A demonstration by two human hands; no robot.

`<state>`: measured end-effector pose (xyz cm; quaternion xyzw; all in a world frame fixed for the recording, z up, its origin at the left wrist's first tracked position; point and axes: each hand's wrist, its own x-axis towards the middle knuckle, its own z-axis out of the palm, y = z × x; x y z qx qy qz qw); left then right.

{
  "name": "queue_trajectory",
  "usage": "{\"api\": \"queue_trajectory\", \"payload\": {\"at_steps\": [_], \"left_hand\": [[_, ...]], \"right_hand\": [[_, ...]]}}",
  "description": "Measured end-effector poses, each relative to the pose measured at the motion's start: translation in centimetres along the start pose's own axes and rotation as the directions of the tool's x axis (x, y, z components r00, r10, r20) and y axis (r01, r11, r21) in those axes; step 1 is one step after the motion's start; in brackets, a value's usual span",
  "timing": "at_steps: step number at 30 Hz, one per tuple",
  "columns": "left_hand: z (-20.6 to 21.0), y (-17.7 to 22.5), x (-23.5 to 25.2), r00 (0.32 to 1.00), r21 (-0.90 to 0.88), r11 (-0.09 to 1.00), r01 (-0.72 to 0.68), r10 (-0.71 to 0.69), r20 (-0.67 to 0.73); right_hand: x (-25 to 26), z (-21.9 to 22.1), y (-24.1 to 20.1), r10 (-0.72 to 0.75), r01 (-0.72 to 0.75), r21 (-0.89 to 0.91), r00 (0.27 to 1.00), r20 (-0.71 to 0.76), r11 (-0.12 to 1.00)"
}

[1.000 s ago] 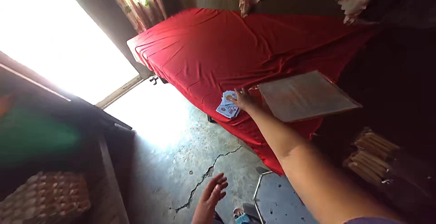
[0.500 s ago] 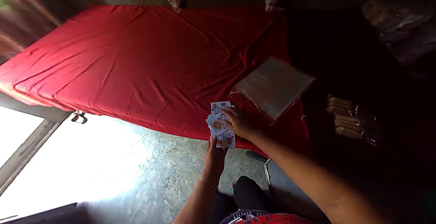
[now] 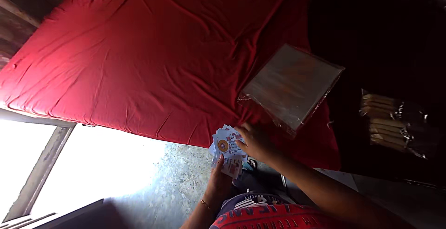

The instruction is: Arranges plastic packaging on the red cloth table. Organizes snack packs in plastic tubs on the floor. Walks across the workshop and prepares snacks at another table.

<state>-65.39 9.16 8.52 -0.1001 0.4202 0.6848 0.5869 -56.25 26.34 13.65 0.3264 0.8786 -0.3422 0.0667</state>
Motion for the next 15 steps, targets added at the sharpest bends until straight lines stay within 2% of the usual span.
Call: {"api": "queue_trajectory", "payload": {"at_steps": [4,7,8,9,10,12,13,14,15], "left_hand": [[2.4,1.5,-0.8,0.989,0.270,0.960,-0.073,0.104,-0.102],[4.0,4.1,-2.5,0.979,0.554,0.827,-0.094,0.179,-0.100],[4.5,5.2,-3.1,0.979,0.629,0.768,-0.123,0.196,-0.048],[5.2,6.2,-3.4,0.980,0.689,0.708,-0.154,0.196,0.018],[5.9,7.3,-3.3,0.984,0.737,0.655,-0.169,0.155,0.088],[7.4,9.1,-1.2,0.981,0.821,0.548,-0.160,-0.004,0.193],[8.0,9.7,0.7,0.965,0.857,0.480,-0.188,-0.072,0.252],[8.5,10.1,2.9,0.939,0.891,0.355,-0.282,-0.091,0.333],[9.0,10.3,5.3,0.886,0.879,0.161,-0.450,-0.043,0.461]], "right_hand": [[-2.0,1.2,1.6,-0.106,0.115,0.121,0.992,-0.072,0.986],[-3.5,1.1,1.9,-0.063,0.117,0.409,0.988,-0.143,0.905],[-3.8,1.0,1.9,-0.020,0.114,0.555,0.985,-0.173,0.824],[-4.0,0.9,1.8,0.027,0.115,0.707,0.982,-0.187,0.697],[-4.3,0.5,1.7,0.079,0.080,0.850,0.987,-0.142,0.520],[-5.2,-0.3,1.6,0.169,-0.052,0.987,0.985,0.026,0.153],[-5.5,-0.2,1.7,0.230,-0.097,0.994,0.969,0.085,0.044],[-5.7,0.1,1.8,0.315,-0.122,0.992,0.941,0.123,-0.023],[-5.8,0.5,1.7,0.416,-0.128,0.989,0.897,0.148,-0.077]]}}
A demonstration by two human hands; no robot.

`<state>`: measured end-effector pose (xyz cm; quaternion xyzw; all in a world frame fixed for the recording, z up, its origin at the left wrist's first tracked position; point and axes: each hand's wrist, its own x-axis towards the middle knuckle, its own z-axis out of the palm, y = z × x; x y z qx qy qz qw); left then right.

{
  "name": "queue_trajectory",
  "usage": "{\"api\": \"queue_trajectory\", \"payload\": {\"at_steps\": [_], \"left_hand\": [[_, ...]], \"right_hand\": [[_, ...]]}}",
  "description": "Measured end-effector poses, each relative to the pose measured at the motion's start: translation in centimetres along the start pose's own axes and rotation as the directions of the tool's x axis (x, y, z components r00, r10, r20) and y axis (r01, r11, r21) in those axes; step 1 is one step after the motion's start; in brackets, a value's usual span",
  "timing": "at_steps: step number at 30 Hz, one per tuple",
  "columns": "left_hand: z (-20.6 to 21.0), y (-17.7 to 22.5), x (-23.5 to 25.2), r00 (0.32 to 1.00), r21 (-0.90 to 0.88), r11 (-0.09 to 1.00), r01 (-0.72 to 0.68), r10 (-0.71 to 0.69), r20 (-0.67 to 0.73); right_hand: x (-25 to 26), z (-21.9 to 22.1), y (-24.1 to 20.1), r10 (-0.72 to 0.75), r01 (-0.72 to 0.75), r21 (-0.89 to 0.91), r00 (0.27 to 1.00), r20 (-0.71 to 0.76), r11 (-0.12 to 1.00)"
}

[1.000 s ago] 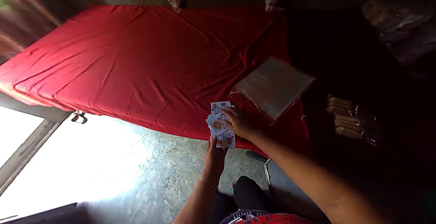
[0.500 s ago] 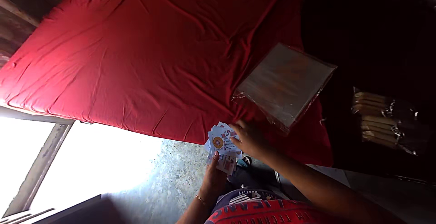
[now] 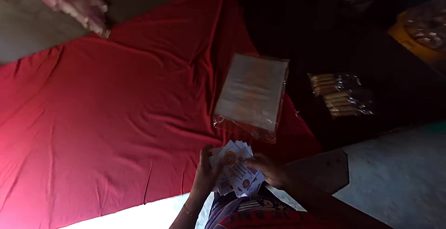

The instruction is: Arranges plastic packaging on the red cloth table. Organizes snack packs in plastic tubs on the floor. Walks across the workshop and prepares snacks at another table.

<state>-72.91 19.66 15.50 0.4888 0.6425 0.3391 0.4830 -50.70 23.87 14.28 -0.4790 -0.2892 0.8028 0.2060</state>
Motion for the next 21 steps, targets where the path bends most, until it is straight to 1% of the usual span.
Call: {"api": "queue_trajectory", "payload": {"at_steps": [1,2,3,4,5,6,7,9,11,12,13,14,15,16,17,18,20,21], "left_hand": [[-0.4,-0.5,2.4,0.978,0.240,0.951,-0.194,0.207,-0.031],[-0.7,-0.5,4.9,0.911,0.439,0.822,-0.364,0.412,-0.015],[-0.9,-0.2,7.6,0.812,0.577,0.646,-0.500,0.581,0.053],[-0.7,0.4,10.0,0.723,0.641,0.493,-0.589,0.676,0.144],[-0.1,1.2,12.0,0.664,0.656,0.390,-0.646,0.712,0.230],[0.6,1.9,13.7,0.626,0.638,0.333,-0.694,0.717,0.307],[1.3,2.6,15.2,0.595,0.593,0.309,-0.743,0.711,0.375],[2.7,3.7,17.0,0.491,0.482,0.253,-0.839,0.734,0.469],[3.6,4.7,16.5,0.372,0.360,0.197,-0.912,0.766,0.524],[4.0,5.2,15.9,0.319,0.308,0.171,-0.936,0.785,0.532],[4.5,5.4,15.2,0.273,0.262,0.152,-0.953,0.804,0.528],[5.1,5.6,14.6,0.240,0.217,0.145,-0.965,0.820,0.520],[5.8,5.7,14.0,0.218,0.180,0.146,-0.973,0.836,0.504],[6.6,5.8,13.6,0.204,0.160,0.144,-0.977,0.853,0.480],[7.2,6.0,13.3,0.207,0.147,0.156,-0.977,0.867,0.453],[7.5,5.9,12.9,0.227,0.140,0.184,-0.973,0.875,0.427],[6.8,5.6,12.5,0.297,0.111,0.276,-0.955,0.859,0.418],[6.1,5.2,12.4,0.324,0.088,0.318,-0.944,0.841,0.434]], "right_hand": [[-0.1,0.0,0.7,0.015,-0.008,0.065,0.994,-0.110,0.998],[-0.1,0.2,1.3,0.029,0.005,0.158,0.977,-0.211,0.987],[-0.1,0.4,1.8,0.049,0.029,0.257,0.955,-0.294,0.966],[-0.2,0.8,2.0,0.065,0.068,0.344,0.931,-0.358,0.936],[-0.2,1.4,2.1,0.071,0.116,0.409,0.907,-0.415,0.905],[0.1,2.0,2.0,0.077,0.168,0.456,0.879,-0.471,0.874],[0.4,2.7,1.7,0.086,0.220,0.484,0.841,-0.534,0.847],[1.2,3.8,0.9,0.076,0.363,0.485,0.734,-0.675,0.796],[1.8,4.2,0.7,0.035,0.498,0.421,0.614,-0.788,0.758],[2.3,4.2,0.3,0.013,0.548,0.393,0.571,-0.821,0.738],[2.8,4.3,-0.3,-0.009,0.589,0.381,0.550,-0.835,0.713],[3.4,4.4,-1.2,-0.041,0.628,0.384,0.553,-0.832,0.677],[4.1,4.4,-2.3,-0.105,0.665,0.390,0.576,-0.810,0.638],[5.0,4.0,-3.5,-0.200,0.695,0.376,0.597,-0.777,0.613],[5.5,3.4,-4.6,-0.297,0.688,0.336,0.629,-0.719,0.644],[5.7,2.6,-4.9,-0.365,0.662,0.278,0.660,-0.657,0.696],[5.8,2.0,-4.0,-0.379,0.630,0.270,0.699,-0.607,0.728],[4.6,2.2,-3.1,-0.377,0.583,0.194,0.709,-0.596,0.789]]}}
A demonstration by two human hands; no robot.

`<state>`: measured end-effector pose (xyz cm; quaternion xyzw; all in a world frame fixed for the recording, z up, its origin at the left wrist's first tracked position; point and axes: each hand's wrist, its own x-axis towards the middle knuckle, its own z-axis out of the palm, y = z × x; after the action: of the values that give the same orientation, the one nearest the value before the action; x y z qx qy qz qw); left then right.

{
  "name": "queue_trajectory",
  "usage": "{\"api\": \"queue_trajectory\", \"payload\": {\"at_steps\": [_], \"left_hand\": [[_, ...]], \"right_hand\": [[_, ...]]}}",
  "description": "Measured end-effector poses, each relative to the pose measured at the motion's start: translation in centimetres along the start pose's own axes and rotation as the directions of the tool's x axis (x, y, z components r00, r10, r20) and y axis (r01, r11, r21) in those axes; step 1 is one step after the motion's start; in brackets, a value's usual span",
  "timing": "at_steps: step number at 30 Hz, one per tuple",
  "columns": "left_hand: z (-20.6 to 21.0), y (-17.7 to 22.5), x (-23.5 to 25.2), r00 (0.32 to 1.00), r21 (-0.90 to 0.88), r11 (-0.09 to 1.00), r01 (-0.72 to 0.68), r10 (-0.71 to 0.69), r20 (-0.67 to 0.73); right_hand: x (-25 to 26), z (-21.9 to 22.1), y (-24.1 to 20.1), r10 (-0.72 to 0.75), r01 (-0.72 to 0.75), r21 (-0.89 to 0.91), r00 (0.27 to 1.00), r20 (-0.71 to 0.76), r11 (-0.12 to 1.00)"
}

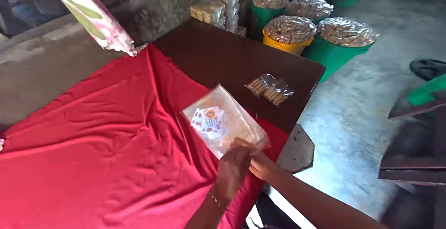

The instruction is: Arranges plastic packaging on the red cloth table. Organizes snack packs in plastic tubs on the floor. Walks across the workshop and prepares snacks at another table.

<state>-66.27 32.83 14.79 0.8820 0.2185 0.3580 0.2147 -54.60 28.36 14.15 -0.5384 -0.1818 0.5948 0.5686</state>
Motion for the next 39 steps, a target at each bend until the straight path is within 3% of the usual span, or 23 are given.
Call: {"api": "queue_trajectory", "payload": {"at_steps": [2,5,6,8,10,11,13,16,18,20,23,25,26,28,29,31,34,35,36,39], "left_hand": [[-0.9,-0.1,-2.0,0.994,-0.068,0.994,0.082,-0.077,0.076],[-2.2,0.1,-5.3,0.910,-0.205,0.887,0.415,-0.403,0.097],[-2.8,0.1,-5.8,0.831,-0.292,0.782,0.550,-0.548,0.100],[-3.9,0.7,-5.9,0.585,-0.527,0.422,0.737,-0.790,0.185],[-4.2,1.7,-5.2,0.334,-0.677,0.023,0.736,-0.882,0.333],[-4.0,1.9,-4.7,0.251,-0.700,-0.109,0.706,-0.886,0.391],[-3.3,2.4,-3.6,0.172,-0.686,-0.223,0.693,-0.872,0.458],[-1.2,2.6,-1.4,0.127,-0.631,-0.212,0.746,-0.885,0.447],[1.0,2.1,0.0,0.140,-0.648,-0.223,0.729,-0.877,0.460],[4.2,1.5,1.4,0.159,-0.729,-0.183,0.659,-0.914,0.373],[8.1,0.3,2.9,0.190,-0.760,0.114,0.640,-0.982,0.012],[7.9,-0.4,4.2,0.190,-0.595,0.300,0.746,-0.952,-0.241],[7.2,-0.3,4.8,0.228,-0.427,0.362,0.829,-0.915,-0.334],[7.1,1.2,6.8,0.367,-0.103,0.447,0.889,-0.827,-0.426],[7.8,2.5,9.2,0.467,0.015,0.510,0.860,-0.775,-0.426],[11.3,5.6,15.6,0.655,0.148,0.642,0.752,-0.706,-0.270],[18.9,5.4,24.3,0.776,0.230,0.776,0.587,-0.620,0.112],[21.0,4.2,26.5,0.781,0.315,0.789,0.528,-0.597,0.186],[22.4,3.2,28.6,0.739,0.439,0.756,0.485,-0.623,0.257],[25.1,1.2,31.9,0.525,0.673,0.625,0.397,-0.756,0.392]], "right_hand": [[-2.8,-2.5,0.1,0.027,-0.032,-0.288,0.999,-0.023,0.957],[-4.8,-6.9,1.1,-0.064,-0.056,-0.413,0.960,-0.273,0.909],[-4.7,-7.9,0.8,-0.106,-0.040,-0.407,0.938,-0.331,0.912],[-3.8,-8.6,-0.9,-0.067,-0.067,-0.321,0.919,-0.389,0.945],[-2.1,-8.5,-2.6,0.024,-0.131,-0.226,0.905,-0.424,0.965],[-1.1,-8.4,-3.1,0.042,-0.142,-0.204,0.902,-0.429,0.969],[0.6,-8.3,-3.7,-0.029,-0.054,-0.198,0.918,-0.396,0.979],[1.6,-8.7,-6.1,-0.336,0.260,-0.312,0.916,-0.220,0.914],[1.6,-9.7,-8.8,-0.434,0.374,-0.353,0.895,-0.105,0.857],[1.7,-12.5,-11.2,-0.324,0.302,-0.321,0.946,-0.018,0.898],[0.7,-20.1,-11.3,-0.102,0.156,-0.377,0.982,0.161,0.913],[-0.6,-26.4,-10.4,0.003,0.141,-0.475,0.957,0.290,0.868],[-1.4,-29.6,-9.6,0.061,0.118,-0.515,0.946,0.317,0.849],[-2.7,-35.8,-8.2,0.187,0.038,-0.591,0.930,0.315,0.806],[-2.8,-38.0,-8.1,0.248,-0.006,-0.629,0.922,0.298,0.777],[-2.5,-40.5,-8.3,0.279,0.005,-0.705,0.916,0.288,0.709],[-1.8,-41.4,-8.9,0.202,0.167,-0.782,0.914,0.351,0.600],[-1.9,-41.4,-9.0,0.178,0.209,-0.783,0.909,0.376,0.585],[-2.3,-41.4,-9.1,0.155,0.237,-0.780,0.907,0.391,0.580],[-5.5,-43.9,-9.2,0.145,0.205,-0.806,0.930,0.336,0.555]]}}
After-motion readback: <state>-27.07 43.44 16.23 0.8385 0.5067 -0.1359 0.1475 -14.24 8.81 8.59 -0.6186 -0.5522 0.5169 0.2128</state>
